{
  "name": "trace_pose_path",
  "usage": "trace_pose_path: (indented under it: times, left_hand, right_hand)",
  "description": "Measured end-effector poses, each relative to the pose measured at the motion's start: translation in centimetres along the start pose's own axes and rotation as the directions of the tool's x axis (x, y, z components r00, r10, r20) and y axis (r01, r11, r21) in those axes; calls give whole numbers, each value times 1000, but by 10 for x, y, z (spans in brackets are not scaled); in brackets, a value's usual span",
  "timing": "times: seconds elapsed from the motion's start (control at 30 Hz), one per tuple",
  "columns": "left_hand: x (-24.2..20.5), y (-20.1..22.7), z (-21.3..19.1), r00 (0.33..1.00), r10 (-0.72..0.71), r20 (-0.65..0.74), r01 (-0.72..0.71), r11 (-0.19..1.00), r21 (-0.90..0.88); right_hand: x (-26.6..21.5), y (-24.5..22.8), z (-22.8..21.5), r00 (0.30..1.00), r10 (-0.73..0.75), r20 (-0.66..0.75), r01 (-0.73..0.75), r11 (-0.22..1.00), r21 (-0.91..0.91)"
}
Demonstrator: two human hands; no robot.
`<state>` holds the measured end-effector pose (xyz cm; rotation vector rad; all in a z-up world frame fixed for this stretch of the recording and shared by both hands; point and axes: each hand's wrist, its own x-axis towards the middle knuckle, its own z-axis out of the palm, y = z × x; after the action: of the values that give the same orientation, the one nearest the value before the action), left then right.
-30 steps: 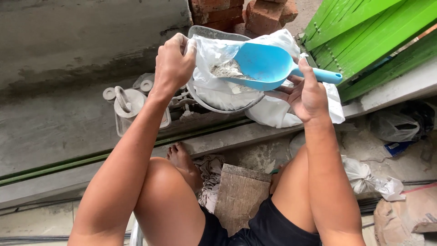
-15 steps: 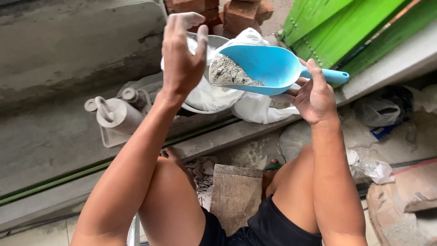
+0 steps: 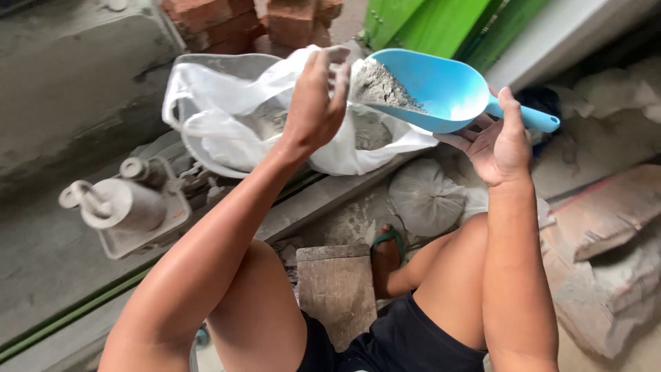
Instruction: Scooping grey powder from a plastic bag into a container using a small blue scoop.
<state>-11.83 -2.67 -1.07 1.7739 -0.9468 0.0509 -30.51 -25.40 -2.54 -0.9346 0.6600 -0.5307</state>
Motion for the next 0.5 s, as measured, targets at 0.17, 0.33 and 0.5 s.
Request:
trace_pose_path:
  times: [0.17, 0.33, 0.5]
  left_hand:
    - [-1, -9, 28, 981, 18, 194, -98, 905, 414]
    - [-9, -33, 46, 937, -173, 304, -94, 712, 696]
    - [-16, -92, 64, 937, -144, 319, -139, 682, 718]
  right_hand:
    - [6, 1, -30, 997, 2, -80, -5, 999, -42]
    - [57, 44, -77, 999, 17, -29, -21, 988, -151]
    - [65, 88, -12, 981, -154, -120, 118, 958, -261]
